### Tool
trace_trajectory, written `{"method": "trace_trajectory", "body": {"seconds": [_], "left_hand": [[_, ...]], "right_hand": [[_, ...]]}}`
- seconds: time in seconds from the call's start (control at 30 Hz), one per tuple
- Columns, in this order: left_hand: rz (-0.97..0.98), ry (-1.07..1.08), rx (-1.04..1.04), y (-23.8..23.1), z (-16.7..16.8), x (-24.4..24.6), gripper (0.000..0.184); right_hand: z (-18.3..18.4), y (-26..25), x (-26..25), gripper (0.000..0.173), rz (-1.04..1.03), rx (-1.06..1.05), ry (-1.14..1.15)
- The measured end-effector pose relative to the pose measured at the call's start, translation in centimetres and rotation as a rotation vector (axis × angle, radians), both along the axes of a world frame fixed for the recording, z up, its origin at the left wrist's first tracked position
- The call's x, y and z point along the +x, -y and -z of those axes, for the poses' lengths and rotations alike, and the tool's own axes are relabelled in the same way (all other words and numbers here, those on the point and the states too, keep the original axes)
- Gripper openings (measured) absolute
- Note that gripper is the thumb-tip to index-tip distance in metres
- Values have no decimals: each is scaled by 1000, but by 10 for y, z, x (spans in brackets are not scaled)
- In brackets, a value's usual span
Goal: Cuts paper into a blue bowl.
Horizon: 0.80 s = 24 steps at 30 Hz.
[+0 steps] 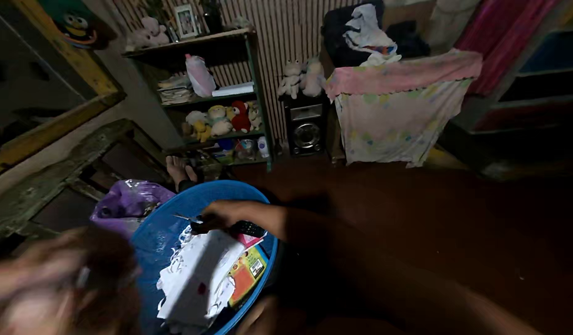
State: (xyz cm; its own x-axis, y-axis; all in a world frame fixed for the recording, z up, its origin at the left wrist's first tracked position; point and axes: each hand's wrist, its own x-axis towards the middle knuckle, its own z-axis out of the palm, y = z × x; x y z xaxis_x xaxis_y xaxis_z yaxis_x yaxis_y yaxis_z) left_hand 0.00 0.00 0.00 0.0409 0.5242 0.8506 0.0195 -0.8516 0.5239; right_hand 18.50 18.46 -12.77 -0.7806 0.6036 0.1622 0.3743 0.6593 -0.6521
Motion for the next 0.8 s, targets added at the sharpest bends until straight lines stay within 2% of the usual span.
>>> {"method": "trace_trajectory", "body": {"seconds": [0.07, 0.13, 0.27, 0.4, 0.47, 0.57, 0.7, 0.8], "left_hand": [[-107, -64, 65, -59, -18, 21, 19], [-244, -121, 70, -98, -16, 23, 22], [-491, -77, -260, -147, 44, -9, 33], [-552, -140, -580, -150, 97, -33, 33], [-540, -161, -742, -144, 109, -40, 32], [-405, -107, -887, -142, 123, -52, 30], [-242, -90, -960, -146, 140, -63, 30], [-152, -127, -975, -145, 135, -63, 30]], "right_hand": [[3, 0, -2, 40, 32, -9, -1], [8, -3, -4, 46, 36, -44, -22], [15, -10, 5, 50, 33, -62, -14], [8, -2, 15, 51, 52, -88, 5], [7, -1, 14, 51, 33, -111, -11], [1, 4, 9, 48, 46, -122, 15], [-5, 6, 8, 48, 72, -104, 52], [-3, 3, 8, 48, 81, -104, 49]]}}
